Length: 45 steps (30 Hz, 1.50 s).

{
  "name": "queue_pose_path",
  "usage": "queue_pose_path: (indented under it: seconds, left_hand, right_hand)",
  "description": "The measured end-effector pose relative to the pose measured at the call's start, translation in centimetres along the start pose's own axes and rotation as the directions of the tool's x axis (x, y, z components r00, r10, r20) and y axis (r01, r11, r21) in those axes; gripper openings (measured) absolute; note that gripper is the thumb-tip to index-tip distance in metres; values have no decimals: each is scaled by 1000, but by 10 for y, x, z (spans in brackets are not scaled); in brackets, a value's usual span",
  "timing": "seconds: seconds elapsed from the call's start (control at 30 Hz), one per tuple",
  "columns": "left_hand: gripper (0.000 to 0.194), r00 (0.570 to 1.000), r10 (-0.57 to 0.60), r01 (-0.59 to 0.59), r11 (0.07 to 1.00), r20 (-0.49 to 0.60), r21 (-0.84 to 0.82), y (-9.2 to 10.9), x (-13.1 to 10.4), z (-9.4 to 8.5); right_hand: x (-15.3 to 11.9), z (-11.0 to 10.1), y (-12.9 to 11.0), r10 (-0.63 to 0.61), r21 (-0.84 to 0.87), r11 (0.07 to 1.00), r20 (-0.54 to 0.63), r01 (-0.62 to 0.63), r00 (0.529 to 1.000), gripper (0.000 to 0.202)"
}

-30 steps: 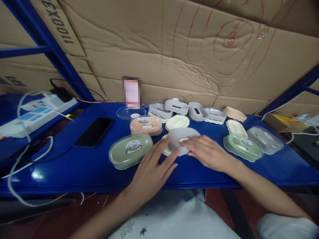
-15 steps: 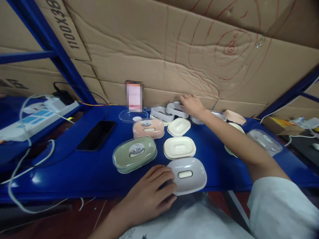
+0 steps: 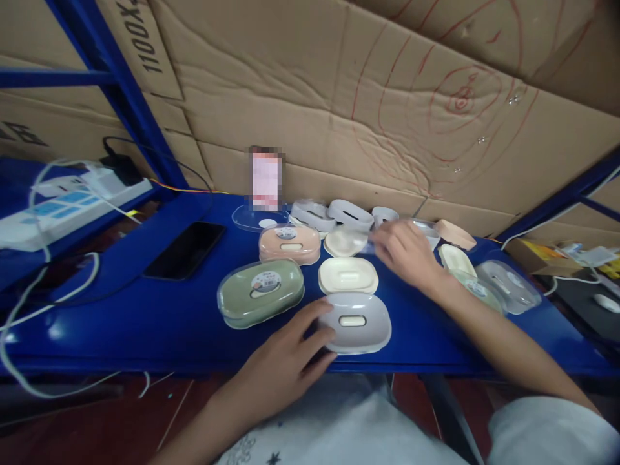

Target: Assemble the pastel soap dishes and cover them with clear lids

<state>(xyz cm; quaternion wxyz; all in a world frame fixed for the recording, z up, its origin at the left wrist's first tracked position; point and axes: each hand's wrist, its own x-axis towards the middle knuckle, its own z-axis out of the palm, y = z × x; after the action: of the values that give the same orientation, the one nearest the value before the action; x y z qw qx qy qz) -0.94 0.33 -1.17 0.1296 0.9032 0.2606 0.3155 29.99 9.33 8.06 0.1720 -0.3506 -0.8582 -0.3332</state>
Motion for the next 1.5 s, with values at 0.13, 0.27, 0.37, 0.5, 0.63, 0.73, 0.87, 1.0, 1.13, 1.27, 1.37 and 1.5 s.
queue_pose_path:
  seconds: [0.13,0.27,0.37,0.5,0.63,0.73,0.87,1.0,1.13,1.27,1.37,1.5]
  left_hand:
    - [27,994,-106,103,993,-39,-63,-2,-3,0]
    - [46,992,-123,121,989,-18,-80,-4,-3,-2]
    - [55,990,-136,139,988,35,-73,-4,-2,-4]
    - [55,989,-138,141,988,47,-70,-3,-1,-5]
    - [55,989,-138,142,985,47,-100,-3,0,-5]
    - [52,989,-144,148,982,46,-114,-4,0,-5]
    - [48,988,-147,151,980,41,-131,-4,-1,-6]
    - [47,988,-146,153,974,54,-170,-4,-2,-8]
    - [46,987,-144,156,971,77,-183,-5,0,-9]
    - [56,984,-157,170,969,83,-179,-6,0,-9]
    - [57,982,-167,180,966,85,-184,-7,0,-8]
    - [59,979,-189,201,960,82,-192,-9,0,-7]
  right_hand:
    - [-44,-25,-41,-108,275,954,-56,119,993,17]
    - [-58,-24,-60,-136,565,820,39,90,990,45]
    - [-60,-20,-66,-148,653,753,50,79,988,51]
    - [-60,-23,-69,-194,680,729,104,73,975,54]
    - [-63,-21,-69,-275,721,689,167,73,947,66]
    - [-66,-10,-68,-297,742,658,103,126,949,76]
    - [-70,3,-67,-324,705,668,-12,238,946,78]
    - [-72,4,-73,-331,667,691,-51,279,942,69]
    - [-72,2,-77,-366,663,677,-74,320,928,60]
    - [-69,4,-76,-319,729,642,-29,239,947,67]
    - [-68,6,-74,-299,762,612,-25,212,954,70]
    - [-70,7,-78,-305,733,638,-39,234,952,73]
